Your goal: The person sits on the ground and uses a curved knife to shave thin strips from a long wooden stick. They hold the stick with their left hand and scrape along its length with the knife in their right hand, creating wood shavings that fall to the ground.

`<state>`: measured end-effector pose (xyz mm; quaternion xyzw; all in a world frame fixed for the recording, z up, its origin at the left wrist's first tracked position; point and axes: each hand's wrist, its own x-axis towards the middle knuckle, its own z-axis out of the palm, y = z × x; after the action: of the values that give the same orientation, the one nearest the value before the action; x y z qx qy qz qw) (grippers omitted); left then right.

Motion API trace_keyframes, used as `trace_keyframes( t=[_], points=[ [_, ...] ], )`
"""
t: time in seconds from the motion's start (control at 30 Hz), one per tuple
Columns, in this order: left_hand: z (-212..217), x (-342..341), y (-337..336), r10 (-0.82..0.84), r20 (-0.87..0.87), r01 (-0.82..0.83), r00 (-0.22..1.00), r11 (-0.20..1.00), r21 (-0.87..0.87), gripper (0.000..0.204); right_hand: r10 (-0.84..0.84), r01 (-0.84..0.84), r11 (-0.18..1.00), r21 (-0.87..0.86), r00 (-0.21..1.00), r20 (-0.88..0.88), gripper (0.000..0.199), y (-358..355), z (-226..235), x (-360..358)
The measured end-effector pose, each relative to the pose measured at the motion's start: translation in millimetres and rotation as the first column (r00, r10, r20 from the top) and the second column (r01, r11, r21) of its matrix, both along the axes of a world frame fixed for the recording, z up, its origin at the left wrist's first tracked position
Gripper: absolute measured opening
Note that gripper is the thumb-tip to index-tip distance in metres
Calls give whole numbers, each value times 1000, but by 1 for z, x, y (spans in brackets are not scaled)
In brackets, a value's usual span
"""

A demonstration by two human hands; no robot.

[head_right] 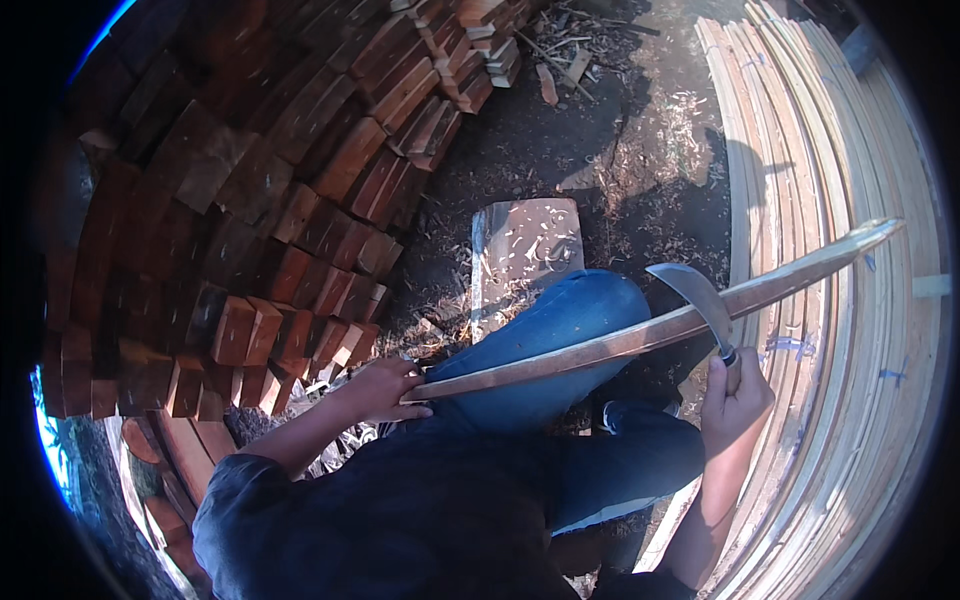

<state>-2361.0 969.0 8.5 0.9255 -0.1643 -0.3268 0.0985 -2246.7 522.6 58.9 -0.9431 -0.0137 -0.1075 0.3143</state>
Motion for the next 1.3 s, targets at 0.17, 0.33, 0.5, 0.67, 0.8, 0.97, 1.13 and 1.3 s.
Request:
trace_keyframes(
  t=[0.17,0.33,0.5,0.67,0.8,0.97,1.13,1.3],
  points=[
    [20,41,-43,28,-208,22,978,972,235,74,-98,96,993,-65,994,-43,20,-5,3,-6],
    [17,50,-95,167,249,-80,954,942,-325,65,-42,36,997,-75,996,-84,35,8,-2,-1],
    [3,123,-147,288,392,80,874,710,-699,55,-89,112,949,-296,992,89,39,15,14,-9],
    [24,140,-173,246,278,74,929,610,-789,60,-239,193,917,-350,967,-92,33,26,27,-12],
    [7,185,-175,200,65,-61,978,565,-823,41,-301,244,885,-397,950,-86,36,41,36,-2],
    [-33,225,-187,-59,-176,-136,983,418,-898,55,-348,318,886,-338,937,-30,39,35,21,-9],
    [-10,194,-175,11,-13,-16,1000,476,-879,58,-328,313,914,-260,945,-15,39,37,21,-31],
    [52,161,-192,2,-266,-214,964,598,-772,37,-248,263,953,-150,962,113,33,23,35,-69]
  ],
)
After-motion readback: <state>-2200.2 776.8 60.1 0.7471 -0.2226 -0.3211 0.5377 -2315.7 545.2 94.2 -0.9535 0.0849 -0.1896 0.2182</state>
